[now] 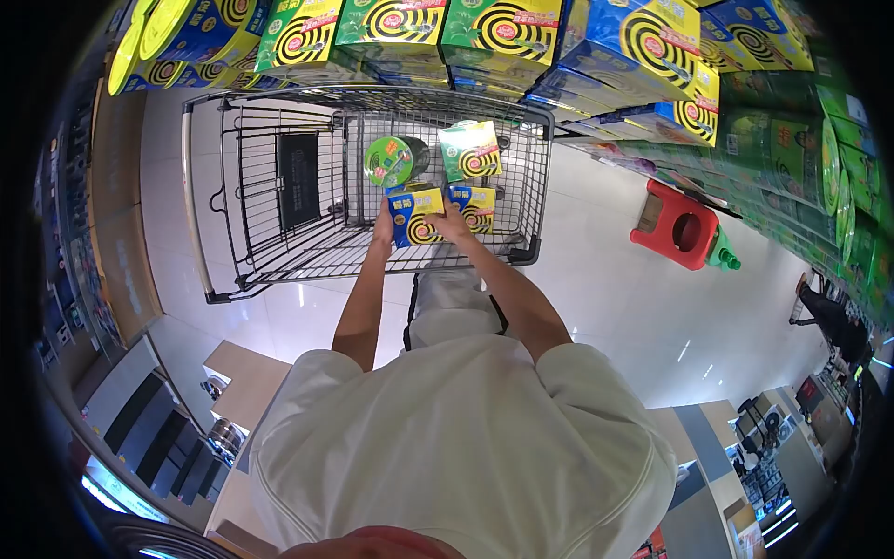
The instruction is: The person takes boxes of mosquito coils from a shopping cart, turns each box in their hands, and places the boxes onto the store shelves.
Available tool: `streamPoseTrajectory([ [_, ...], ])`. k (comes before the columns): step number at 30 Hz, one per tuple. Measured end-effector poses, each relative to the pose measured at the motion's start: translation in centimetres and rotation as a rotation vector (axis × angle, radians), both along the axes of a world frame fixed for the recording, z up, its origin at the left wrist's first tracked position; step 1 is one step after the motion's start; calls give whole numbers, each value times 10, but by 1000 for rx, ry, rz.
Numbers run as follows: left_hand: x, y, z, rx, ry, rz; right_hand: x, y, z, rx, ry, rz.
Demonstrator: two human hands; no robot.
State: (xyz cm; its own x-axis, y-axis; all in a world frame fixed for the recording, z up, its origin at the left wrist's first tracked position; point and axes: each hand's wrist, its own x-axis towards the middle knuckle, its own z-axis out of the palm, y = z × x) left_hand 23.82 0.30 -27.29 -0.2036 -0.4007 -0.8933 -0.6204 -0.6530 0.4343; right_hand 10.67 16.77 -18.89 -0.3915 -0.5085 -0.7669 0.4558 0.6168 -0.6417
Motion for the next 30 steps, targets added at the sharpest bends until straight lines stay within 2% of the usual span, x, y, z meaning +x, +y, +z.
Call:
streamPoseTrajectory([
  [2,-11,4,41,14,25,-6,4,6,-4,-60,9,-6],
  [4,-30,16,122,-27,-102,3,4,11,0,-142,-8,-14],
  [7,-28,25,159,-59,4,28,1,17,41,-229,-36,-53],
  [8,-35,32,187,-55,39,61,-1,19,50,-186,14,-20],
  [13,-48,51,212,-122,267,41,-20,45,99,-256,177,-65],
  [15,-60,60,223,-156,416,24,-33,61,146,-259,229,-115],
  [16,-66,68,235,-166,455,36,-37,69,145,-444,233,-187],
  [19,-87,94,276,-317,480,12,-51,88,139,-501,456,-349],
  [20,-91,99,281,-322,567,-36,-57,97,153,-505,529,-342],
  [23,-108,132,340,-417,657,-52,-72,123,211,-635,570,-438],
  [25,-115,146,358,-374,726,-43,-77,142,254,-694,583,-485],
  [27,-122,159,375,-437,912,-120,-82,159,287,-757,595,-525],
  [30,-124,185,413,-495,1050,-180,-88,180,330,-798,768,-674],
])
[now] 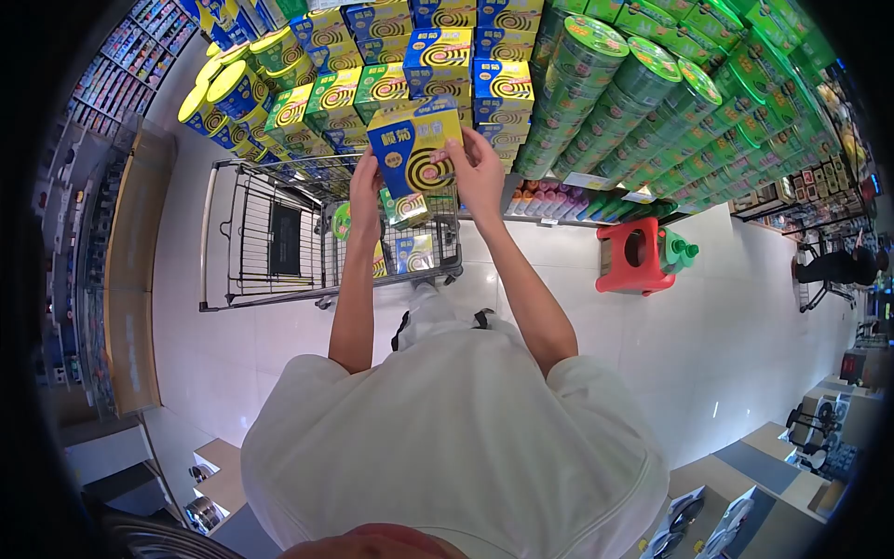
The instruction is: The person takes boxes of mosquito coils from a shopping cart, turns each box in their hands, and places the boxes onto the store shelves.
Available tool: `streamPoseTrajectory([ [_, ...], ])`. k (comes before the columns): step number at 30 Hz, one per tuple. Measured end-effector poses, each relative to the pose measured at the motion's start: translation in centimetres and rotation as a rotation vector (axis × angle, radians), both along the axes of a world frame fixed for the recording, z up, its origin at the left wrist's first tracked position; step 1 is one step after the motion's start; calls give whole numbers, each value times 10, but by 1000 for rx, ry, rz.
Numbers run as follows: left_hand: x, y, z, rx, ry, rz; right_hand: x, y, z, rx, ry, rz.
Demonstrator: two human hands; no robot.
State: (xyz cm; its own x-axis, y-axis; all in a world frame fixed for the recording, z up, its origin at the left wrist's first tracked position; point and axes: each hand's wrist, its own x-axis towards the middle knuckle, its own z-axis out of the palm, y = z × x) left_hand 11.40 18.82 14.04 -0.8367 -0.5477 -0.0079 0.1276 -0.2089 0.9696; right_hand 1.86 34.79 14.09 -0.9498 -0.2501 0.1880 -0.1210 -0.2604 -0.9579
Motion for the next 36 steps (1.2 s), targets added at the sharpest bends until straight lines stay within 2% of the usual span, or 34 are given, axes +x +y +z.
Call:
streamPoseTrajectory([
  [3,-2,25,33,-81,116,-22,-1,24,45,-48,77,-80],
  [6,-4,50,64,-196,339,-75,-3,45,74,-103,99,-113],
  [10,-10,71,80,-351,416,-71,4,73,110,-134,152,-187],
  [13,-14,82,91,-689,540,2,15,93,130,-128,217,-200],
  [16,-5,97,109,-555,578,-107,25,109,143,-191,245,-151],
  [19,-8,104,113,-652,647,-80,40,122,155,-218,282,-153],
  [23,0,127,127,-622,717,-58,51,136,160,-212,353,-179],
  [25,13,143,134,-385,629,-70,55,141,160,-221,373,-174],
  [31,13,142,133,-180,685,-168,57,152,152,-299,424,-103],
  [34,11,143,130,-313,675,-98,59,154,153,-360,474,-88],
  [36,14,149,133,-239,705,-122,62,157,156,-357,553,-47],
])
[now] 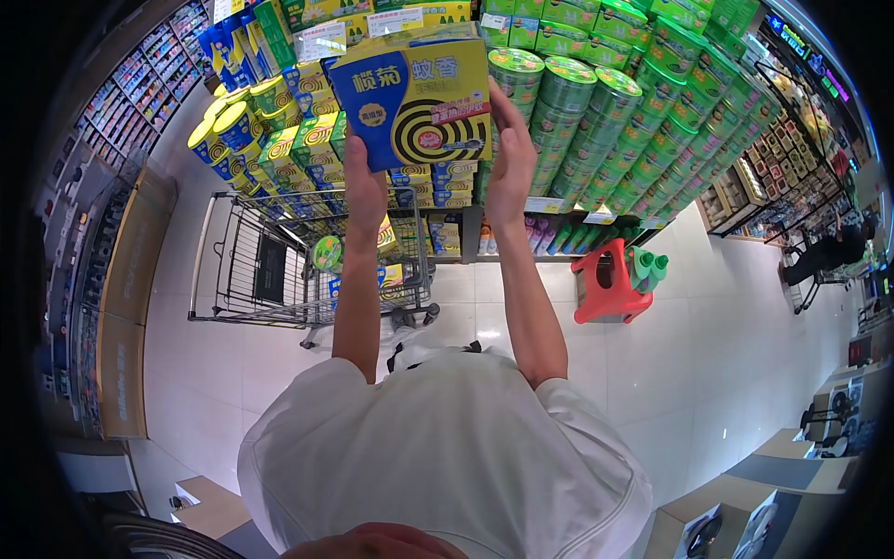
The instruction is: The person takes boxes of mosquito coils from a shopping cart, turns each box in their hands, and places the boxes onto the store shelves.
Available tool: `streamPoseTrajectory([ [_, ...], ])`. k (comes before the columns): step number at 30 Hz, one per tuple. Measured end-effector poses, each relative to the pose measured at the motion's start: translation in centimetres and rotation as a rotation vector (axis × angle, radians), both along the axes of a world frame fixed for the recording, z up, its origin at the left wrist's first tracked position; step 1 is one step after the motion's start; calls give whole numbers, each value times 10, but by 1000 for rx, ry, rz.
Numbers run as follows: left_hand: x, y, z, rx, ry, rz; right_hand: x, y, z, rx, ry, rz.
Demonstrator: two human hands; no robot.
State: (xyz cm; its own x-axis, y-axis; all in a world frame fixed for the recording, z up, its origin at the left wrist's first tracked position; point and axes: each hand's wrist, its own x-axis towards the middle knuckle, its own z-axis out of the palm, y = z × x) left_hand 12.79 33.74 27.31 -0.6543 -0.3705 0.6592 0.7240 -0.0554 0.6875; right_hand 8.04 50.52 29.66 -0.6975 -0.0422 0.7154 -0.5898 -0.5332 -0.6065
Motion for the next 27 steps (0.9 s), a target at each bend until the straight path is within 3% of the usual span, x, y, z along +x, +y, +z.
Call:
streamPoseTrajectory([
  [8,16,15,17,84,50,-100,5,2,3,6,65,59],
  [27,27,19,17,22,16,16,10,12,-1,36,104,120],
])
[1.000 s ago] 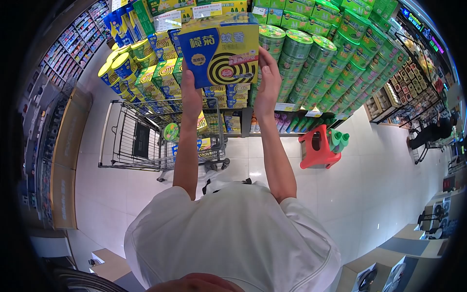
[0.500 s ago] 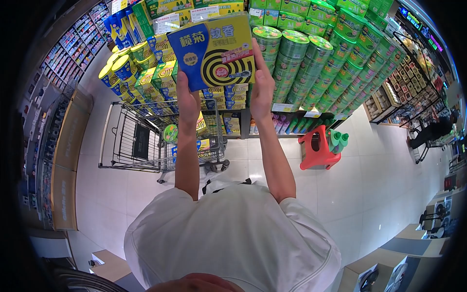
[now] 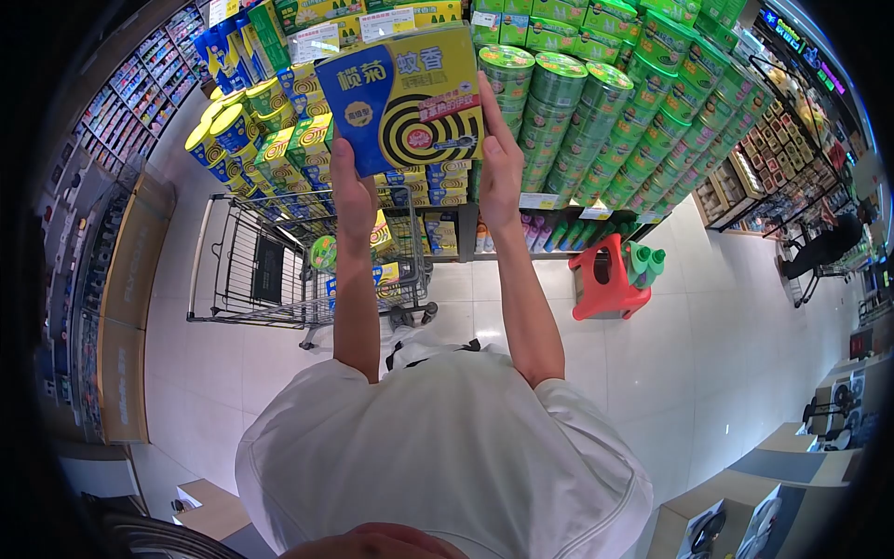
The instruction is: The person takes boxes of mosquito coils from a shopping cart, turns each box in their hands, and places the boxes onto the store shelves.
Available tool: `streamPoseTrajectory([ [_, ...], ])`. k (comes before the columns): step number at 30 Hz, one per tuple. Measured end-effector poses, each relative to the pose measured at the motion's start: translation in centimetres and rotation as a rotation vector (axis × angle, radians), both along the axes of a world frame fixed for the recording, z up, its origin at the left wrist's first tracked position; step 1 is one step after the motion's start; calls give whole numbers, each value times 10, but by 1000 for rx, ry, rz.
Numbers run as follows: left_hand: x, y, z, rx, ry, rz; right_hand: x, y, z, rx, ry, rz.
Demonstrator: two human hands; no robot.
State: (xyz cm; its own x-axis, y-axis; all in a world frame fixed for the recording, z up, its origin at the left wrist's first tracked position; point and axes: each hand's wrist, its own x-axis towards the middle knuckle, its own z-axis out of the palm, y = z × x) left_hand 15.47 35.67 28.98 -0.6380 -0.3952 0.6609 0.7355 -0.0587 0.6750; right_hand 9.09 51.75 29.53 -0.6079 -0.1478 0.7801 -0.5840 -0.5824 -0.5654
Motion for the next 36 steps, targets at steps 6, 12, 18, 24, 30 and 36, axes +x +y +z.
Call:
streamPoseTrajectory([
  [6,-1,-3,-3,45,-10,-31,4,1,2,44,-2,19],
  [12,-4,-10,-14,167,-37,-129,2,-1,-4,103,-8,18],
  [18,-1,-13,-23,173,-133,-119,-1,-2,-17,138,16,26],
  [24,3,-20,-35,128,-216,-137,4,-5,-23,163,-66,18],
  [30,9,-19,-38,116,-253,-131,1,-9,-27,133,-36,-9],
  [36,23,-8,-16,14,-197,-20,8,-12,-24,76,-100,-36],
])
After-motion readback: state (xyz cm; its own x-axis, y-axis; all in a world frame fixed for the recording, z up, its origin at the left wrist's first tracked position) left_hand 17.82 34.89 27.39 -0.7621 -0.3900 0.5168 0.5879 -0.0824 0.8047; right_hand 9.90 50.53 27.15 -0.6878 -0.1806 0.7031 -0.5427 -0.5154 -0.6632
